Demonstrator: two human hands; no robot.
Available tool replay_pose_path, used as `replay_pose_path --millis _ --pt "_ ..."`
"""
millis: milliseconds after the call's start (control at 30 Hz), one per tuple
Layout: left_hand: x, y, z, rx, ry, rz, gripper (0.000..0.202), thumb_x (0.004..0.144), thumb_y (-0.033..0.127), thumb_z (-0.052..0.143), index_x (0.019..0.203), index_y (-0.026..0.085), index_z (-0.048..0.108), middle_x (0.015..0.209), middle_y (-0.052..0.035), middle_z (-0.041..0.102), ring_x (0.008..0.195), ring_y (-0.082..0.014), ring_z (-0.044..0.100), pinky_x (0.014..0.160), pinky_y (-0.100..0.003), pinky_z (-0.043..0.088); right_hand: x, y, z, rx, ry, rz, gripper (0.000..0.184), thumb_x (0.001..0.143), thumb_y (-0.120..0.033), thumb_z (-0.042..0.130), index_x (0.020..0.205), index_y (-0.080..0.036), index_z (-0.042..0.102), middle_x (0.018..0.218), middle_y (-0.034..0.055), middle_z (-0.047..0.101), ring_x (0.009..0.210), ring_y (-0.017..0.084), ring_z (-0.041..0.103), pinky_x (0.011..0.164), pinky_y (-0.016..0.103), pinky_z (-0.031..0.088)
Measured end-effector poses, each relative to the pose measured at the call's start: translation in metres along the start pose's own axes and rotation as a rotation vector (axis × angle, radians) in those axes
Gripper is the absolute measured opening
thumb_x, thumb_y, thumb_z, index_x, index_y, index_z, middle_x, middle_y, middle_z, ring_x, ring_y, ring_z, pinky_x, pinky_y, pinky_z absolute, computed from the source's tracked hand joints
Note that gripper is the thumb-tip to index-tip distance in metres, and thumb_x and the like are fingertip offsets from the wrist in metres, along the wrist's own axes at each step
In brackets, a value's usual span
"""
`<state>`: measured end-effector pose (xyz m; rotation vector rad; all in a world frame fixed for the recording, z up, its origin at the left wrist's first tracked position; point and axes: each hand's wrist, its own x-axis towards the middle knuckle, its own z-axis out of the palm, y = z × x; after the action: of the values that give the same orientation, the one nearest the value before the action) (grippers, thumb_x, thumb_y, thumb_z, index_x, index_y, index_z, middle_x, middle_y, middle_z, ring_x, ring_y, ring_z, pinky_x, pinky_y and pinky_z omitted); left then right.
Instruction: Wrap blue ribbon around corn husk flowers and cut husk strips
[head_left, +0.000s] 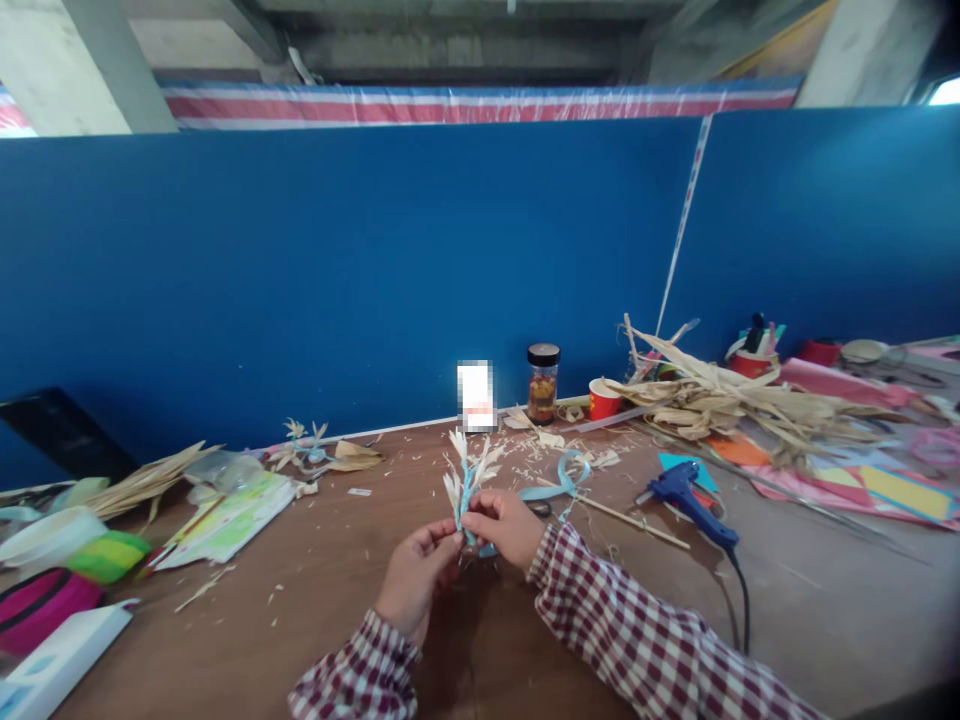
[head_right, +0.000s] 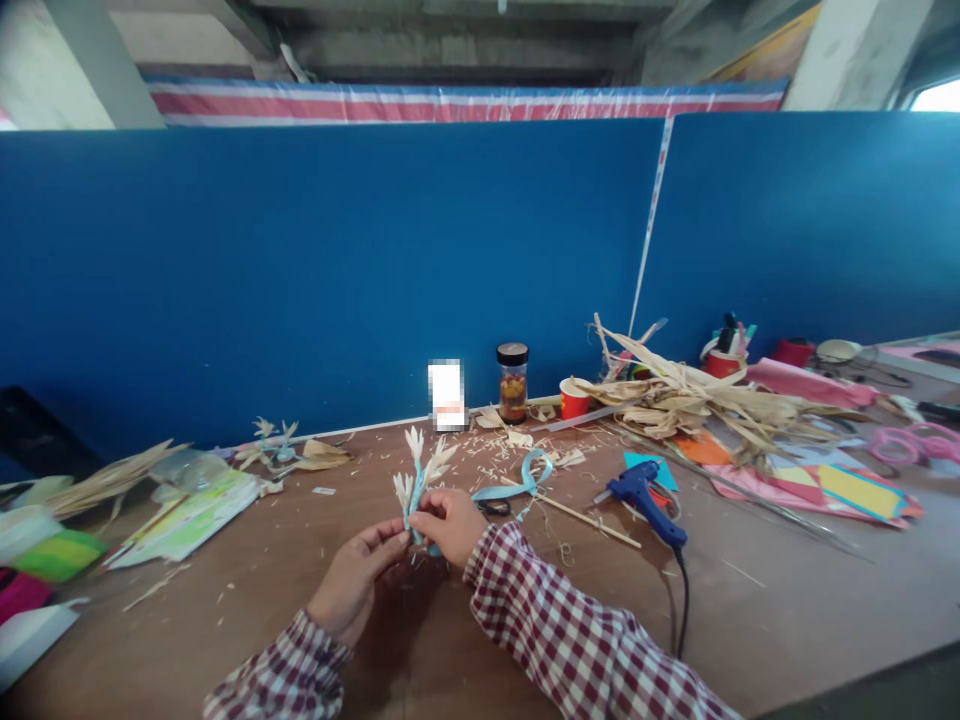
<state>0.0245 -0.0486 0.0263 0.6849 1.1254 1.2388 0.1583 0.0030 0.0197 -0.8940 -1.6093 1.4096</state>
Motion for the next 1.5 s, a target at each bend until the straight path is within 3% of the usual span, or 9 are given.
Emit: replay_pose_path --millis 200,500,700,833,1067,1500 --pt "0.006 -0.001 -0.001 0.060 0.021 -0.003 0.040 0.051 0.027 0.079 0.084 0.012 0.062 0.069 -0.0058 0.068 0.060 -0.0129 0.061 0.052 -0.021 0.046 0.004 0.003 -0.001 0.096 -0.008 0.062 0.023 0.067 -0.032 0.065 0.077 -0.014 0.055 0.058 -0.0045 0.052 0.049 0.007 0.046 0.050 0.021 0.039" --pt "0.018 0.012 -0.014 0.332 -0.110 -0.001 0.036 0.050 0.031 0.078 0.076 0.012 0.062 0.064 -0.0030 0.066 0.054 -0.0116 0.058 0.048 -0.020 0.043 0.001 0.011 -0.003 0.025 -0.055 0.125 0.021 0.069 -0.027 0.063 0.084 -0.012 0.058 0.056 -0.0047 0.053 0.046 0.006 0.046 0.047 0.019 0.037" --pt "0.027 0.004 -0.019 0.183 -0.156 -0.078 0.038 0.047 0.025 0.080 0.077 0.012 0.061 0.066 -0.0032 0.065 0.056 -0.0114 0.060 0.055 -0.023 0.047 -0.001 0.011 -0.001 0.027 -0.057 0.217 0.025 0.068 -0.026 0.064 0.087 -0.013 0.056 0.055 -0.0050 0.052 0.047 0.008 0.049 0.042 0.018 0.037" --pt "0.033 -0.002 -0.019 0.131 -0.125 -0.103 0.039 0.043 0.023 0.082 0.073 0.012 0.059 0.063 -0.0008 0.062 0.053 -0.0101 0.058 0.055 -0.024 0.048 0.000 0.013 0.001 0.061 -0.042 0.266 0.020 0.068 -0.025 0.063 0.082 -0.012 0.056 0.053 -0.0049 0.054 0.044 0.007 0.049 0.046 0.020 0.042" --pt "0.038 -0.009 -0.021 0.111 -0.135 -0.057 0.038 0.043 0.025 0.082 0.069 0.014 0.056 0.059 0.0016 0.060 0.053 -0.0099 0.057 0.055 -0.023 0.047 0.001 0.015 0.003 0.034 0.013 0.349 0.018 0.066 -0.030 0.063 0.067 -0.014 0.054 0.047 -0.0045 0.056 0.043 0.009 0.053 0.048 0.022 0.043" --pt "0.033 -0.009 -0.018 0.130 -0.170 0.035 0.029 0.048 0.026 0.080 0.067 0.011 0.062 0.060 -0.0017 0.063 0.057 -0.0112 0.058 0.058 -0.023 0.047 0.001 0.020 0.004 0.114 0.037 0.369 0.027 0.060 -0.034 0.067 0.069 -0.012 0.055 0.049 -0.0039 0.056 0.045 0.008 0.053 0.051 0.024 0.047"
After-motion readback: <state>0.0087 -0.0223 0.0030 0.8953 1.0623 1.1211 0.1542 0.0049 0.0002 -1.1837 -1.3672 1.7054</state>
